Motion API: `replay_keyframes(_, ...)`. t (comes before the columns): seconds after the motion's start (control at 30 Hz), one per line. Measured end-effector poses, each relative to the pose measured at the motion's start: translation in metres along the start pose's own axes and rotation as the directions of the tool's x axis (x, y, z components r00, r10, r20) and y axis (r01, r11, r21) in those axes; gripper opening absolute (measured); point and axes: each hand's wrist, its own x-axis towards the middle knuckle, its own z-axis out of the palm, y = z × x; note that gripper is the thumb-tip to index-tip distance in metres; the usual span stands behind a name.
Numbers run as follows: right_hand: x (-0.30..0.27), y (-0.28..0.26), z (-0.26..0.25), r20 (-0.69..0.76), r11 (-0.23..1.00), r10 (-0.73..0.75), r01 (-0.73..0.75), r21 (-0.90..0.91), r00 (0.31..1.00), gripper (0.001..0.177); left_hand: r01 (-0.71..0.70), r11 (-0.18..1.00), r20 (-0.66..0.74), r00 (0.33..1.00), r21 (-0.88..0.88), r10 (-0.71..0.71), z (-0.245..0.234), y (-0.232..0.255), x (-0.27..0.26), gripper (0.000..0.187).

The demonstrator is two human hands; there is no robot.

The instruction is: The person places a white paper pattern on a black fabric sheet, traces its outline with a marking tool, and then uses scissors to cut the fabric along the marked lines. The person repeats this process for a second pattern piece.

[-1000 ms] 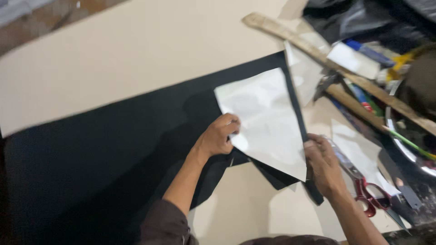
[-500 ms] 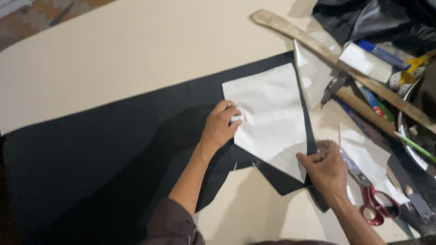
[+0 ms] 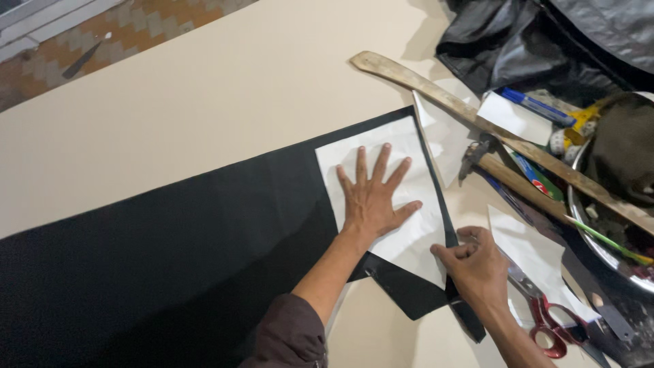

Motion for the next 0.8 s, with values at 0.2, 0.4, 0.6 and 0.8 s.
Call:
replay_keyframes(0.2,0.004,-0.002,-0.004,0.023,0.999,0.022,-0.023,0.024,0.999,0.060,0.026,1.000,-0.024,0.999,0.011,-0.026,0.002,0.000,0.001,0.088)
replay_keyframes(0.4,0.003,-0.003,-0.003,0.030,1.000,0.002,-0.002,0.023,1.000,0.059,0.055,0.998,0.040,0.998,0.005,-0.055,0.004,-0.001,0.003,0.090)
replay_keyframes(0.6,0.007,-0.001,-0.004,0.035,1.000,0.015,-0.016,0.025,0.999,0.059,0.003,0.999,-0.114,0.993,0.035,0.001,0.017,-0.006,0.003,0.070)
replay_keyframes(0.8,0.006,-0.003,-0.003,0.022,1.000,0.015,-0.015,0.011,1.000,0.058,0.040,0.999,-0.033,0.999,-0.007,-0.040,0.019,-0.009,0.002,0.069)
